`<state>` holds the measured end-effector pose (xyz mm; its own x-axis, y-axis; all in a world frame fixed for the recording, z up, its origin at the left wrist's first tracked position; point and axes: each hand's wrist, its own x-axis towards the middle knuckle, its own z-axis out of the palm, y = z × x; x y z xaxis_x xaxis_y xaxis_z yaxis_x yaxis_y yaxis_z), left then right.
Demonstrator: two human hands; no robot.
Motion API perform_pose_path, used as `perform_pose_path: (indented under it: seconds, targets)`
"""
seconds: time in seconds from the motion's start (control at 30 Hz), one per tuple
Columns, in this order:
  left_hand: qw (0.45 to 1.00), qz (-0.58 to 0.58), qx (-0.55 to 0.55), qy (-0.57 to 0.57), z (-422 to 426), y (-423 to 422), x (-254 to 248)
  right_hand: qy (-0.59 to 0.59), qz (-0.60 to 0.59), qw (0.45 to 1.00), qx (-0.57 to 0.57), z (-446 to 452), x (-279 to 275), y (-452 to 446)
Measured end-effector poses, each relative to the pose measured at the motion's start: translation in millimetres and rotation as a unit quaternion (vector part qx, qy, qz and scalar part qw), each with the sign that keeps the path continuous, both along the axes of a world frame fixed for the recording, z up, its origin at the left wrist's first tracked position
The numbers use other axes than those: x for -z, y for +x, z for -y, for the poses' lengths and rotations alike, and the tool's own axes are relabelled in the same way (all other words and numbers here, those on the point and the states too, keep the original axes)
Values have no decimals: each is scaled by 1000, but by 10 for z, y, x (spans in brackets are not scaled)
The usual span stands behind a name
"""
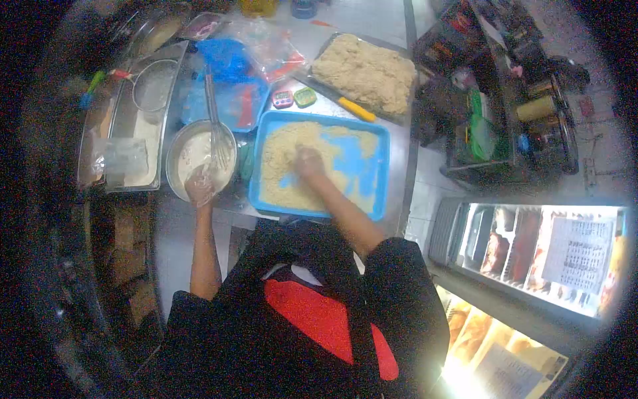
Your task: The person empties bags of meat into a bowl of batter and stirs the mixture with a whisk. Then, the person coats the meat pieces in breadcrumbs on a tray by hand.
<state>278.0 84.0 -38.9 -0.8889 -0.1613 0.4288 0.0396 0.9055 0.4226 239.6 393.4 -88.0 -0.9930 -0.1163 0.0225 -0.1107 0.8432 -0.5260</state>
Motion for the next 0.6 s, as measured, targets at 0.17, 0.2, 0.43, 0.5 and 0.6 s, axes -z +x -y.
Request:
perform_pose_path:
  seconds: [0.17, 0.2, 0.43, 0.5, 0.6]
  targets:
    - [996, 39, -26, 79, -58, 98, -42, -368, 144, 918, -26, -725, -30, -78]
    - [997, 31, -16, 62, -35, 93, 1, -409, 114, 905, 13, -762, -127, -13]
    - [999, 24, 7, -34, 15, 115, 121, 264, -98, 944, -171, -573, 355, 500]
    - [997, -14, 38, -63, 60, 77, 129, 222, -77, 954, -184, -580, 389, 322]
    - [990, -50, 72, -113, 91, 83, 77, 154, -47, 965, -206, -615, 396, 44]
